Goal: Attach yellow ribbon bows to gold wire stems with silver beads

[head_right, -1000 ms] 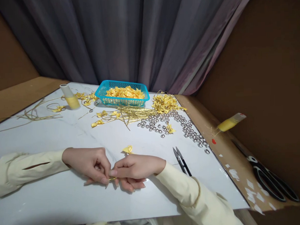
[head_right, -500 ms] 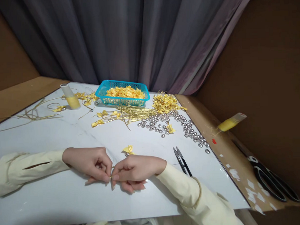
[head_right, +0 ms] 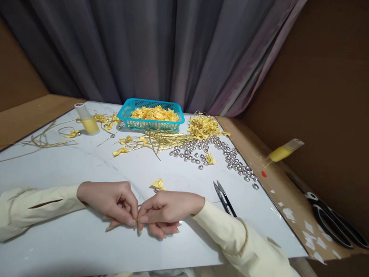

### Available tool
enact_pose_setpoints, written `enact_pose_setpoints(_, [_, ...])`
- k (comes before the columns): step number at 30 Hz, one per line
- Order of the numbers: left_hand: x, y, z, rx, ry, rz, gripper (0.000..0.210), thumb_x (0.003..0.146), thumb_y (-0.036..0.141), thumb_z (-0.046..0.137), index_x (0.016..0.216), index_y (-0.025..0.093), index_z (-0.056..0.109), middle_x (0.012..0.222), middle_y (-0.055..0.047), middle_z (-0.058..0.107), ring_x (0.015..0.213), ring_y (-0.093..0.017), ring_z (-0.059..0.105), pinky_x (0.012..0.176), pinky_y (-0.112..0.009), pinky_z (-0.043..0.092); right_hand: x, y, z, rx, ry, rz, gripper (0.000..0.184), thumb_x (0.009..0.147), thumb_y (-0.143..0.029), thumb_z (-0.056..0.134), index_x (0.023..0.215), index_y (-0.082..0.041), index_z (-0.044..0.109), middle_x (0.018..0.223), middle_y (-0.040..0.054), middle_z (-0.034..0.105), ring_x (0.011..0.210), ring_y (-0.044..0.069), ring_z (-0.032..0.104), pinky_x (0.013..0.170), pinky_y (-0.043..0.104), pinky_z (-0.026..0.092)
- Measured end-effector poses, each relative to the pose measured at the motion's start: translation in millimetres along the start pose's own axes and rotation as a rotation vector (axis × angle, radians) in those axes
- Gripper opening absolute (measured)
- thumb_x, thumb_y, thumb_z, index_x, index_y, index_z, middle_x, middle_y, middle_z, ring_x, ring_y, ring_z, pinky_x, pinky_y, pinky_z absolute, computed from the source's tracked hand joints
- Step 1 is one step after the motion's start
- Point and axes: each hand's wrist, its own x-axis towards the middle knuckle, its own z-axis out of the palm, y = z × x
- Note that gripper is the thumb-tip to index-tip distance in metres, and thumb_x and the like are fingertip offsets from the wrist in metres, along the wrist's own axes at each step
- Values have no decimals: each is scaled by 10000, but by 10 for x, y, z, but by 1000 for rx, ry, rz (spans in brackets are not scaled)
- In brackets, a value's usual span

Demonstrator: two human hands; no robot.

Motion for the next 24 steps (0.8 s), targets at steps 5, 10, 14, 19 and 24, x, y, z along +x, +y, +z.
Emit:
enact_pose_setpoints(5, [-8,-29,-3,-17,7,6,198,809,309,638,788,114,668,450,33,537,351,-47,360,369,-147,293,2,11,-5,-34,3,-11,192,925,-146,399,922,-96,584,513,-71,507,291,8,383,302,117,292])
enact_pose_setpoints(10, [-1,-25,-5,-33,11,0,195,802,301,645,743,116,641,450,33,539,352,-44,382,364,-133,303,-98,-42,-25,-226,135,-9,242,885,-214,505,1091,-107,572,517,-76,505,323,25,394,333,132,334])
enact_pose_setpoints(14, [3,-13,-1,-49,19,-29,178,803,284,640,744,117,630,459,34,542,348,-40,388,362,-125,310,-122,-62,-3,-403,297,-83,276,832,-255,597,1067,-112,623,506,-67,502,418,36,419,420,134,354])
enact_pose_setpoints(19, [4,-9,5,-44,35,-62,173,800,273,634,720,123,604,454,42,530,346,-39,388,356,-120,302,-27,-14,51,-441,273,-68,209,853,-291,560,896,-105,647,496,-61,489,428,34,401,427,133,329])
enact_pose_setpoints(24, [1,-18,5,-6,41,-57,147,800,255,633,737,124,613,463,43,535,358,-41,390,370,-122,313,2,-1,61,-404,221,-20,239,896,-266,459,762,-116,588,508,-56,480,398,33,384,396,133,331])
